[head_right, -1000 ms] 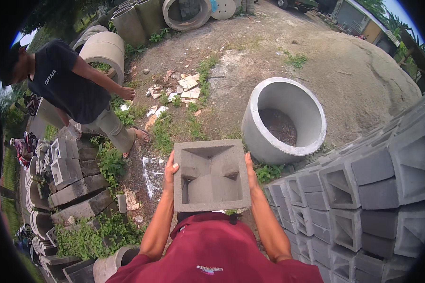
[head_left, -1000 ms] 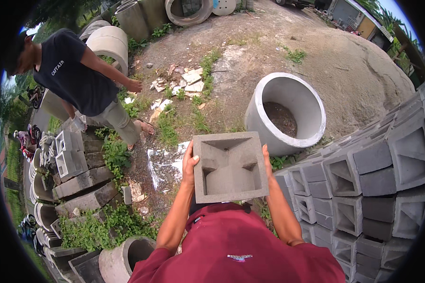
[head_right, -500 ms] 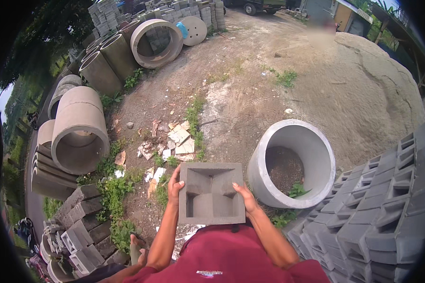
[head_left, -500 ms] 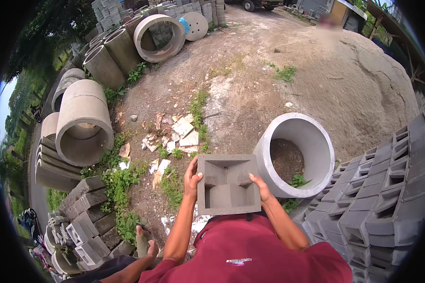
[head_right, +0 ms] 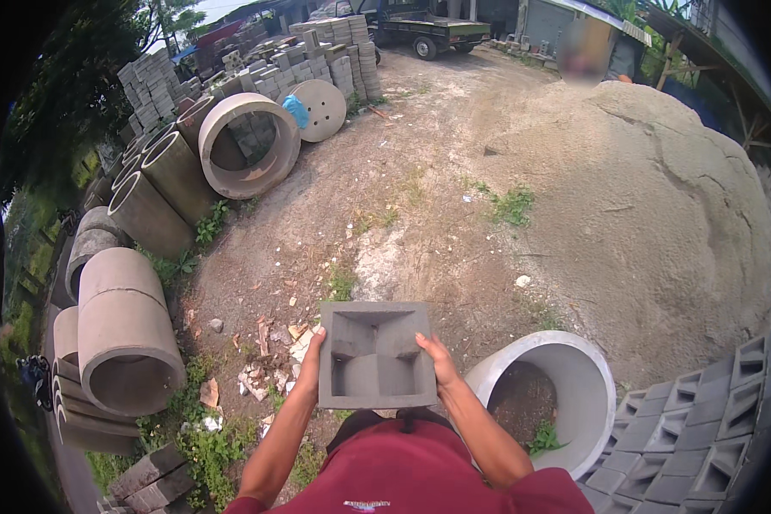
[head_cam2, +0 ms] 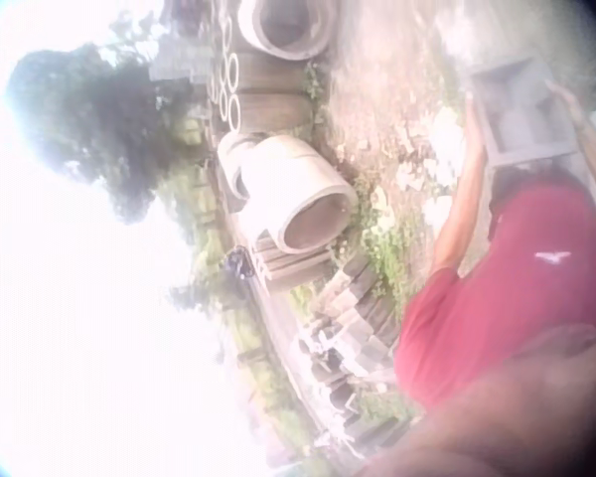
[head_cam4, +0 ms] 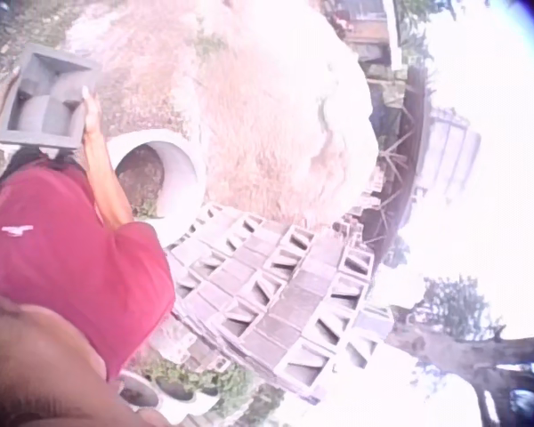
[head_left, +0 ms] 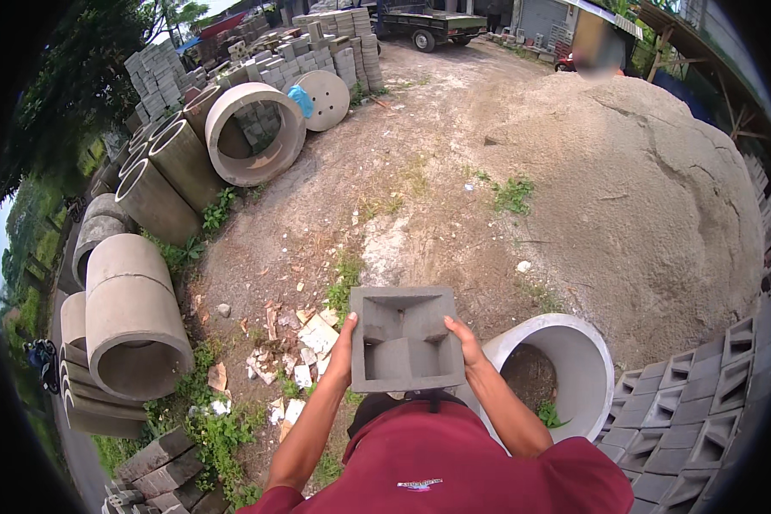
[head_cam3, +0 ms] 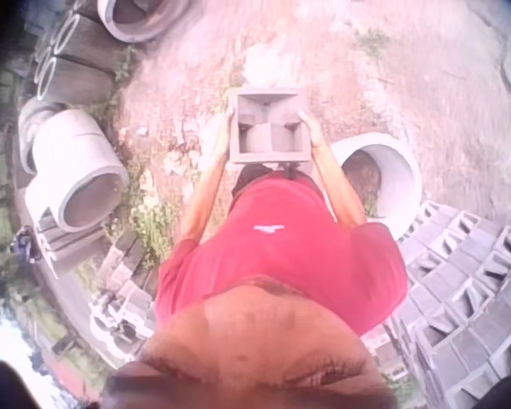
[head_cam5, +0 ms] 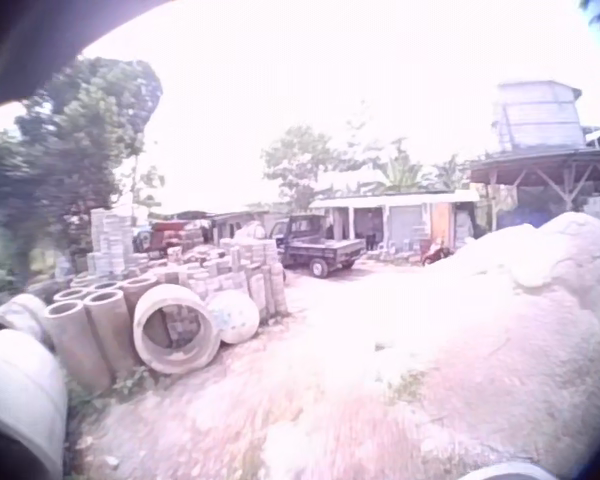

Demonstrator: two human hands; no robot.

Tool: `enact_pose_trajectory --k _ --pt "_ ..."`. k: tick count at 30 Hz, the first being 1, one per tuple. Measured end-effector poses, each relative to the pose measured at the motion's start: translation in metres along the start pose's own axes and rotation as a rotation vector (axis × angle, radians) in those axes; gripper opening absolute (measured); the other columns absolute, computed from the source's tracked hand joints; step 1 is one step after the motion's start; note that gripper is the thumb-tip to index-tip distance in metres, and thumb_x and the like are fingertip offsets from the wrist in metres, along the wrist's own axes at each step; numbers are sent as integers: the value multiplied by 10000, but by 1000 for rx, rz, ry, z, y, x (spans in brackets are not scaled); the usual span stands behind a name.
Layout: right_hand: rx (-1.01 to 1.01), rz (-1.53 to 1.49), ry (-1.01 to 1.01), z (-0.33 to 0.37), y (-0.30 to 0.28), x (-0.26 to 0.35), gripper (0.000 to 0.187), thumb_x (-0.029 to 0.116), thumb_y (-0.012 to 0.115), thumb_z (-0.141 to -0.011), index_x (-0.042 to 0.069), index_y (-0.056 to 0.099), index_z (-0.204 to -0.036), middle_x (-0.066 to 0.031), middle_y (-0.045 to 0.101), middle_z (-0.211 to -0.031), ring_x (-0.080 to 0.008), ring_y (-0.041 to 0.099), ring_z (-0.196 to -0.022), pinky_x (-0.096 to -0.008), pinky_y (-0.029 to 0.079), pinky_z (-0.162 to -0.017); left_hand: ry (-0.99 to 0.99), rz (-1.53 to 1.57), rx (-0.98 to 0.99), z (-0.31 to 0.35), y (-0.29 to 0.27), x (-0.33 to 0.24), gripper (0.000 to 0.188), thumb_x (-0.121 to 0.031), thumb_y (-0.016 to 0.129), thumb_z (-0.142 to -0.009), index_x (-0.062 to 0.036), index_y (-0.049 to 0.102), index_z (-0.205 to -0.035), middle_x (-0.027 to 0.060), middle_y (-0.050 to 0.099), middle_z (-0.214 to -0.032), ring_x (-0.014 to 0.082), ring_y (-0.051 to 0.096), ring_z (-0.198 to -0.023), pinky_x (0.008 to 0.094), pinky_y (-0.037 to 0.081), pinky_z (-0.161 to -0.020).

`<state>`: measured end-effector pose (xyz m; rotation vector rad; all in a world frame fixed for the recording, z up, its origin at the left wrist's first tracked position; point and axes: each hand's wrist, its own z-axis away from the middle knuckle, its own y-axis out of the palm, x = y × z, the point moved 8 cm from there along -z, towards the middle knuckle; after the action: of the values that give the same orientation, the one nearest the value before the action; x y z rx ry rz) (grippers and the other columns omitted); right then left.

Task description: The person picks up concrete ventilation blocks from a stack and carries them to a truck, placing them into a structured arrangement on the truck bed.

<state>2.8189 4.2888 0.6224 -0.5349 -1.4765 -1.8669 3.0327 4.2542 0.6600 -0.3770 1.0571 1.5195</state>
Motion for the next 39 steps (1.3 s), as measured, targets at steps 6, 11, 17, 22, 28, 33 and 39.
enact_pose_trajectory --k 6,11,17,22,28,33,39 --pt "-131 76 -69 -144 -15 76 616 263 595 -913 31 344 -1425 -137 530 -1275 -238 559 -1128 -375 479 -938 119 -9 -8 -148 6 -74 567 -438 525 -933 -23 477 -1317 149 593 -1182 249 613 -1028 389 498 -899" --pt "-194 78 -98 -279 -6 140 667 296 585 -921 26 295 -1458 -137 490 -1335 -233 505 -1210 -370 448 -981 126 95 109 -293 12 -163 546 -298 585 -924 4 432 -1352 142 585 -1226 234 612 -1071 356 495 -916" --pt "-25 77 -356 -435 -1 221 708 367 545 -952 0 243 -1478 -140 447 -1397 -223 476 -1250 -365 380 -1051 115 122 106 -460 17 -282 482 -262 585 -923 13 482 -1305 148 602 -1190 237 624 -1048 353 512 -887" --pt "-158 131 -377 -559 -25 256 672 446 455 -983 -24 310 -1441 -134 473 -1371 -207 484 -1233 -348 377 -1046 100 70 146 -562 49 -371 573 -266 593 -919 26 416 -1380 153 585 -1232 236 613 -1069 347 505 -902" --pt "-168 27 -323 -715 -77 297 590 455 402 -998 -4 436 -1366 -117 544 -1283 -197 531 -1167 -341 422 -995 137 -18 -31 -692 85 -451 660 -260 616 -908 60 347 -1420 159 571 -1256 227 580 -1133 340 480 -934" --pt "-128 147 -367 -857 -122 387 584 452 397 -994 9 437 -1373 -118 534 -1298 -207 518 -1187 -353 410 -1013 184 0 57 -853 121 -500 705 -265 638 -892 74 327 -1426 175 536 -1303 236 573 -1144 333 456 -961" --pt "-140 184 -309 -1002 -154 501 614 481 415 -985 20 409 -1390 -120 516 -1320 -219 507 -1201 -362 407 -1020 190 16 1 -1020 159 -565 726 -291 642 -881 79 334 -1425 182 516 -1333 241 543 -1177 318 421 -985"
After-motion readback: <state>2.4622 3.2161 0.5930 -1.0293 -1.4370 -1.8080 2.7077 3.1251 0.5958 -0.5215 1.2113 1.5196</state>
